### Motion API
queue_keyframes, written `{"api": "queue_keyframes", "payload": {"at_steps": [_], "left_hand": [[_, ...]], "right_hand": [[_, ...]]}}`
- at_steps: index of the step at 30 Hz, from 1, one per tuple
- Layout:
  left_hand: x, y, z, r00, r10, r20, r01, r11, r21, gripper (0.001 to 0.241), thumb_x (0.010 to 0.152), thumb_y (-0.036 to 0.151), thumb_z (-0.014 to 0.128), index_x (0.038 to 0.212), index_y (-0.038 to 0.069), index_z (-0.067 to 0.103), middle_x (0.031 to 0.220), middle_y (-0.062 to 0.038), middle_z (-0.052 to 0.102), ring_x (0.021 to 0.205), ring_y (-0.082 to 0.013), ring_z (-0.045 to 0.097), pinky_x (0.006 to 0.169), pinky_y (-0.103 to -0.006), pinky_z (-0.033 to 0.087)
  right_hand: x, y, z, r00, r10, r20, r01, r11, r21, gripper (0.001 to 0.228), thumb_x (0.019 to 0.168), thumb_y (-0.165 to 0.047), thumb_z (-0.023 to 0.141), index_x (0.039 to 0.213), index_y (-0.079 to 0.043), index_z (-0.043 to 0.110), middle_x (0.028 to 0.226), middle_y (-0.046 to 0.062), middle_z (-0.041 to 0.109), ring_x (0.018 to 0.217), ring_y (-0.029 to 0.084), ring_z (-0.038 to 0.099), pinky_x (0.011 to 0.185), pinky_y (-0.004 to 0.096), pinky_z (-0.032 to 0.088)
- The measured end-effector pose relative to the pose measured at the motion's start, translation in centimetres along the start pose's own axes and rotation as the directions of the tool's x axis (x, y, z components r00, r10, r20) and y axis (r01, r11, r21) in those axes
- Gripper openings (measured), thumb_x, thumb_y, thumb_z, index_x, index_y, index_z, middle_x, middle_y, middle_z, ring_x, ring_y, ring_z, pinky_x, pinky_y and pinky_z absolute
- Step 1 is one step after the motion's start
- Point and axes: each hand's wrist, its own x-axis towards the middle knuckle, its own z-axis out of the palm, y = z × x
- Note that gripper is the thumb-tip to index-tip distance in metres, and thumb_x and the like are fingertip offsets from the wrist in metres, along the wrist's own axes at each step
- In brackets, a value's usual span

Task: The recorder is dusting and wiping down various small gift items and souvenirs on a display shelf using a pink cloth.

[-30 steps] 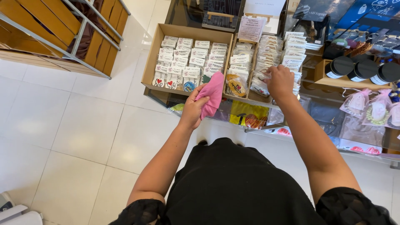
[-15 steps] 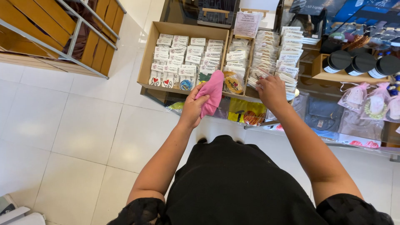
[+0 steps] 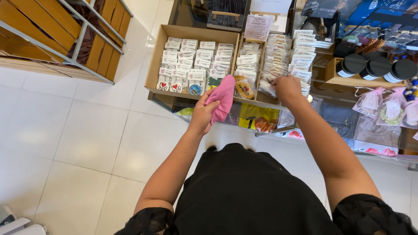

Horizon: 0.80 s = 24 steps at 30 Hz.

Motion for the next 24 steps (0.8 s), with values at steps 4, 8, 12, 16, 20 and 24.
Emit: {"api": "queue_keyframes", "payload": {"at_steps": [4, 8, 12, 16, 20, 24], "left_hand": [[-0.2, -0.2, -1.0, 1.000, 0.018, 0.005, -0.018, 0.999, -0.030, 0.048, 0.097, -0.005, 0.057, 0.144, 0.003, 0.054, 0.130, -0.010, 0.064, 0.116, -0.0165, 0.062, 0.102, -0.0306, 0.051], [-0.3, -0.2, -1.5, 1.000, 0.013, -0.018, -0.013, 0.999, -0.029, 0.048, 0.096, -0.005, 0.057, 0.144, 0.002, 0.053, 0.129, -0.010, 0.064, 0.115, -0.0168, 0.063, 0.101, -0.0307, 0.052], [-0.3, -0.1, -1.8, 1.000, 0.029, -0.005, -0.029, 1.000, -0.010, 0.048, 0.097, -0.005, 0.057, 0.144, 0.001, 0.053, 0.129, -0.011, 0.064, 0.116, -0.0169, 0.062, 0.101, -0.0301, 0.052], [-0.3, 0.3, -1.0, 1.000, -0.008, -0.016, 0.008, 1.000, 0.003, 0.048, 0.097, -0.004, 0.056, 0.144, 0.002, 0.053, 0.130, -0.010, 0.064, 0.116, -0.0170, 0.063, 0.101, -0.0307, 0.053], [0.3, -0.3, -0.5, 1.000, -0.011, 0.004, 0.011, 1.000, 0.027, 0.047, 0.097, -0.004, 0.057, 0.143, 0.002, 0.054, 0.130, -0.010, 0.063, 0.116, -0.0170, 0.062, 0.101, -0.0306, 0.051], [1.2, 0.1, 1.5, 0.999, 0.003, 0.039, -0.008, 0.992, 0.123, 0.048, 0.095, -0.002, 0.059, 0.142, 0.004, 0.056, 0.131, -0.009, 0.064, 0.118, -0.0171, 0.062, 0.103, -0.0310, 0.051]], "right_hand": [[0.2, -0.3, -0.7, 0.995, 0.024, 0.096, -0.020, 0.999, -0.044, 0.017, 0.093, -0.024, 0.066, 0.096, -0.023, 0.083, 0.092, 0.009, 0.078, 0.091, 0.031, 0.073, 0.081, 0.045, 0.055], [-0.4, -0.5, -1.3, 0.998, 0.009, 0.057, -0.006, 0.999, -0.045, 0.018, 0.097, -0.022, 0.063, 0.094, -0.015, 0.080, 0.089, 0.015, 0.077, 0.089, 0.035, 0.072, 0.084, 0.048, 0.055], [-1.6, -0.7, -2.3, 0.987, -0.011, -0.162, 0.050, 0.970, 0.239, 0.021, 0.093, -0.021, 0.069, 0.098, 0.000, 0.069, 0.088, 0.024, 0.073, 0.088, 0.042, 0.069, 0.082, 0.052, 0.054], [-2.9, -2.1, -5.8, 0.983, 0.140, -0.116, -0.071, 0.882, 0.465, 0.023, 0.097, -0.019, 0.066, 0.103, 0.003, 0.064, 0.089, 0.024, 0.071, 0.085, 0.042, 0.069, 0.078, 0.049, 0.055], [-2.7, 0.3, -3.7, 0.967, 0.255, -0.019, -0.115, 0.498, 0.860, 0.018, 0.101, -0.015, 0.058, 0.111, 0.000, 0.060, 0.105, 0.020, 0.070, 0.092, 0.031, 0.072, 0.080, 0.045, 0.060], [-4.3, 0.5, -4.2, 0.964, 0.177, 0.199, -0.097, -0.461, 0.882, 0.021, 0.105, -0.012, 0.051, 0.124, -0.006, 0.049, 0.121, 0.016, 0.063, 0.102, 0.030, 0.073, 0.083, 0.049, 0.067]]}}
